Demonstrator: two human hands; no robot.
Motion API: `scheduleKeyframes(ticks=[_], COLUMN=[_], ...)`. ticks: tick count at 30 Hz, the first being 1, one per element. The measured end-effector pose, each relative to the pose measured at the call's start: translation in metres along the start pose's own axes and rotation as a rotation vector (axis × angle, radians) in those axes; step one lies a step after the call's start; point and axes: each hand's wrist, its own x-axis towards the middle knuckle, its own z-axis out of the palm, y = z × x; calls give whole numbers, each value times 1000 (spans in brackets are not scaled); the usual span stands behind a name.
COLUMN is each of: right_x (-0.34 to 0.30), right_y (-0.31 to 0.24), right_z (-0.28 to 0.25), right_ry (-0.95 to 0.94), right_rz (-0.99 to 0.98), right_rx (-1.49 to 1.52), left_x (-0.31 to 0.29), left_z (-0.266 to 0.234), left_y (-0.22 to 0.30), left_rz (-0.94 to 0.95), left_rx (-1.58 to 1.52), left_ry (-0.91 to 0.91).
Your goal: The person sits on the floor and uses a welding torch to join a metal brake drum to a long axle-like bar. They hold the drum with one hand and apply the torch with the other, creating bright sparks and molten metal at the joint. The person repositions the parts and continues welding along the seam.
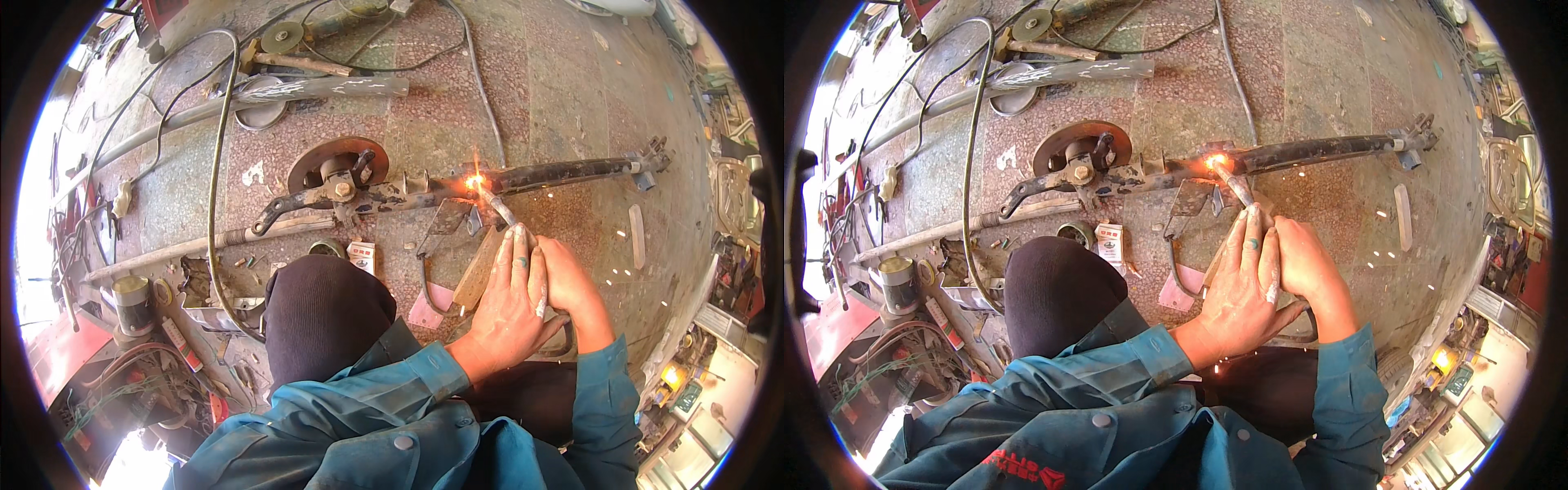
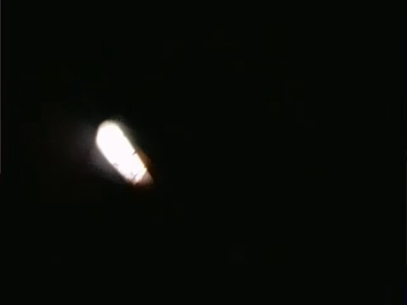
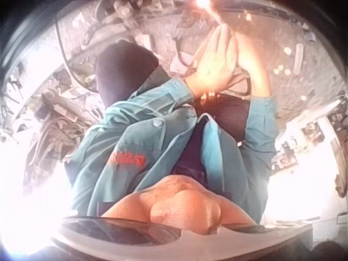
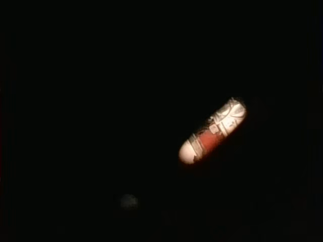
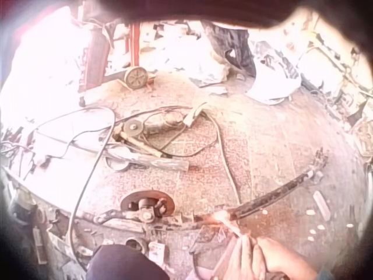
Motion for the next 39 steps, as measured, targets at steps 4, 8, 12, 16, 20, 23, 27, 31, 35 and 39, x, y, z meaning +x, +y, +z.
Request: scheduleKeyframes(ticks=[4,8,12,16,20,23,27,31,35,39], right_x=[4,2,2,2,-1,1,1,0,4,4], right_y=[-5,-4,-20,-14,-18,-3,-20,-14,-6,-18], right_z=[1,-2,-5,-3,-6,0,-5,-4,-1,-3], right_ry=[-5,-15,6,-14,-28,-26,-24,-23,-52,-54], right_rz=[-22,16,-1,54,34,80,26,17,56,19], right_rx=[-5,-38,-56,-74,-72,-63,-4,-17,-47,-38], left_x=[-1,-1,-2,-1,-2,-2,-3,-5,-3,-4], left_z=[-4,-2,-3,-3,-6,-3,-1,-2,-5,-8], left_y=[-1,-2,-4,-3,-2,-1,-2,-2,0,0], left_rz=[-12,-2,2,9,45,37,-40,-13,-9,-9], left_rx=[17,-9,11,-9,47,20,-58,6,25,43], left_ry=[-7,15,9,-25,-9,-7,-5,-38,-29,5])
